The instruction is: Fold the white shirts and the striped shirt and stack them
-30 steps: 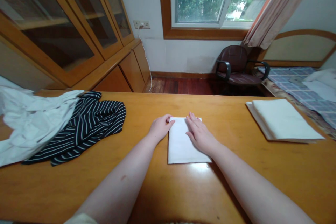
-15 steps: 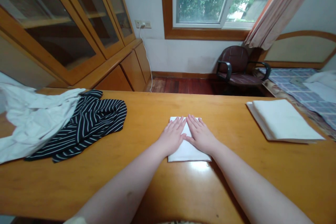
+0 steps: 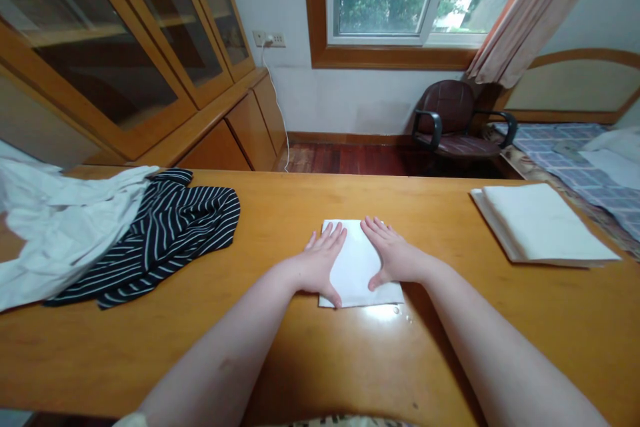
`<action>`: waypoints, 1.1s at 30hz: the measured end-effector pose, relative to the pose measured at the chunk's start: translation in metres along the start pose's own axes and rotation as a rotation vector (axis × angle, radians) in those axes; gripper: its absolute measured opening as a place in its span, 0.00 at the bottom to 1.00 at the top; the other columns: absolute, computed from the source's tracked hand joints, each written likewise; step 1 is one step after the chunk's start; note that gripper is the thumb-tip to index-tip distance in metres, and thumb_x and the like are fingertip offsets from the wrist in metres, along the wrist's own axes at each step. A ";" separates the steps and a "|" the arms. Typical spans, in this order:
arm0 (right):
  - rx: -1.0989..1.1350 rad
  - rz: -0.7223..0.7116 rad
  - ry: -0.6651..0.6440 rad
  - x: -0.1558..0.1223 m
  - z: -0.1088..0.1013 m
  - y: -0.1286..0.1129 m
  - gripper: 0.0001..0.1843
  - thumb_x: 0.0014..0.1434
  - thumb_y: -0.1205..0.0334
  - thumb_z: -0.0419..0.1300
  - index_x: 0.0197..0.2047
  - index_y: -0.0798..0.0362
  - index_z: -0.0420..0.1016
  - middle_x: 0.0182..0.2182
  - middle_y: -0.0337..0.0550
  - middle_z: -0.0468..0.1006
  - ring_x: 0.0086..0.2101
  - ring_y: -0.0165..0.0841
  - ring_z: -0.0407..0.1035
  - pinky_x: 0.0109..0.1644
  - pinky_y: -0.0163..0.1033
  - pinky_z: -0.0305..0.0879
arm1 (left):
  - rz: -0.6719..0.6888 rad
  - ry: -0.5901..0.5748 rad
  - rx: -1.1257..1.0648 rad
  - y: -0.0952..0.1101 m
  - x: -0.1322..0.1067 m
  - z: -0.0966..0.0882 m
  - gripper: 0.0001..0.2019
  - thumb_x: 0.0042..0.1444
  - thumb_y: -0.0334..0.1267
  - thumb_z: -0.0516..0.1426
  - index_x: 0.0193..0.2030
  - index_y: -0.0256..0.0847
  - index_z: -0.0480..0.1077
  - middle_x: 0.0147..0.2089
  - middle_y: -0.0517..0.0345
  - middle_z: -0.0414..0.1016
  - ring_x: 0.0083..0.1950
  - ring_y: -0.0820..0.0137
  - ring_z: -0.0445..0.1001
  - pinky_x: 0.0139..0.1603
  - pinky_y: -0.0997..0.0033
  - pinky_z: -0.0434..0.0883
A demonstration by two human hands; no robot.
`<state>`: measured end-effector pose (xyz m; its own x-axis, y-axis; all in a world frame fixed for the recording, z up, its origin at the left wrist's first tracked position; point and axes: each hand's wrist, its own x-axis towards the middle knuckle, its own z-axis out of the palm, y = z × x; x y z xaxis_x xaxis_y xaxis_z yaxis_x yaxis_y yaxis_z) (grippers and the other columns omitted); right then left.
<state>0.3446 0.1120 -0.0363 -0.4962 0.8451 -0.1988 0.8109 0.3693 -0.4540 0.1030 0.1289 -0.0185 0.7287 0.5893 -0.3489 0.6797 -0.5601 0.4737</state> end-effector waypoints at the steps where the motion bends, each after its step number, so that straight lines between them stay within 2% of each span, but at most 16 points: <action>1: 0.012 -0.009 -0.005 0.000 -0.001 0.001 0.74 0.31 0.37 0.70 0.71 0.58 0.34 0.68 0.62 0.35 0.66 0.51 0.27 0.67 0.58 0.33 | -0.007 -0.006 0.007 0.000 0.000 0.000 0.70 0.30 0.61 0.64 0.70 0.36 0.22 0.71 0.37 0.17 0.70 0.46 0.17 0.65 0.39 0.30; 4: 0.041 -0.017 -0.045 -0.003 -0.007 0.001 0.76 0.28 0.40 0.71 0.71 0.58 0.34 0.68 0.64 0.33 0.66 0.52 0.26 0.66 0.59 0.33 | -0.016 -0.021 0.014 0.001 0.000 0.001 0.71 0.30 0.60 0.65 0.70 0.37 0.22 0.71 0.36 0.18 0.70 0.45 0.18 0.65 0.38 0.30; 8: 0.008 0.058 -0.064 -0.009 -0.013 -0.006 0.76 0.26 0.41 0.72 0.71 0.56 0.35 0.68 0.66 0.30 0.66 0.54 0.24 0.65 0.63 0.30 | -0.014 -0.016 0.029 -0.001 0.002 0.002 0.71 0.30 0.61 0.64 0.70 0.37 0.20 0.71 0.38 0.17 0.70 0.47 0.16 0.64 0.38 0.28; 13: -0.039 0.115 -0.047 -0.013 -0.009 -0.012 0.76 0.25 0.44 0.73 0.71 0.51 0.35 0.68 0.63 0.30 0.65 0.57 0.24 0.63 0.67 0.27 | -0.013 -0.023 0.029 -0.001 0.002 0.002 0.71 0.30 0.61 0.64 0.70 0.37 0.21 0.71 0.37 0.16 0.69 0.47 0.16 0.64 0.38 0.29; 17: -0.030 0.109 -0.093 -0.014 -0.007 -0.006 0.76 0.25 0.45 0.74 0.71 0.50 0.35 0.68 0.62 0.29 0.65 0.59 0.24 0.63 0.66 0.29 | 0.000 -0.028 0.019 -0.003 0.001 0.001 0.70 0.30 0.60 0.64 0.70 0.36 0.22 0.71 0.37 0.15 0.70 0.48 0.17 0.65 0.39 0.30; 21: -0.001 0.060 -0.086 -0.016 -0.007 0.001 0.76 0.24 0.46 0.74 0.71 0.50 0.36 0.68 0.61 0.29 0.65 0.58 0.25 0.64 0.64 0.30 | 0.040 -0.018 -0.003 -0.006 0.001 0.001 0.69 0.30 0.58 0.65 0.70 0.39 0.23 0.71 0.39 0.17 0.70 0.47 0.18 0.65 0.40 0.30; 25: 0.003 0.054 -0.106 -0.018 -0.009 0.007 0.78 0.22 0.47 0.75 0.71 0.50 0.35 0.68 0.61 0.28 0.65 0.58 0.25 0.65 0.63 0.31 | 0.025 -0.018 0.021 -0.005 0.001 0.001 0.70 0.30 0.59 0.65 0.70 0.40 0.23 0.72 0.39 0.18 0.70 0.47 0.18 0.64 0.38 0.28; 30: -0.008 0.146 -0.085 -0.022 -0.010 0.020 0.79 0.18 0.52 0.76 0.71 0.50 0.39 0.68 0.62 0.35 0.65 0.61 0.29 0.64 0.65 0.34 | -0.030 0.009 0.038 -0.002 -0.001 0.002 0.72 0.26 0.60 0.66 0.70 0.40 0.24 0.71 0.37 0.15 0.69 0.45 0.16 0.62 0.34 0.27; 33: 0.017 0.156 -0.057 -0.027 -0.016 0.026 0.78 0.18 0.53 0.76 0.70 0.51 0.40 0.68 0.62 0.38 0.65 0.60 0.31 0.64 0.66 0.34 | -0.028 0.055 -0.062 -0.002 -0.001 0.003 0.69 0.28 0.61 0.66 0.71 0.41 0.28 0.71 0.37 0.15 0.69 0.44 0.17 0.63 0.35 0.30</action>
<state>0.3844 0.1055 -0.0287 -0.3815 0.8683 -0.3170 0.8744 0.2278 -0.4283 0.1009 0.1278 -0.0214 0.7027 0.6362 -0.3185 0.6919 -0.5067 0.5144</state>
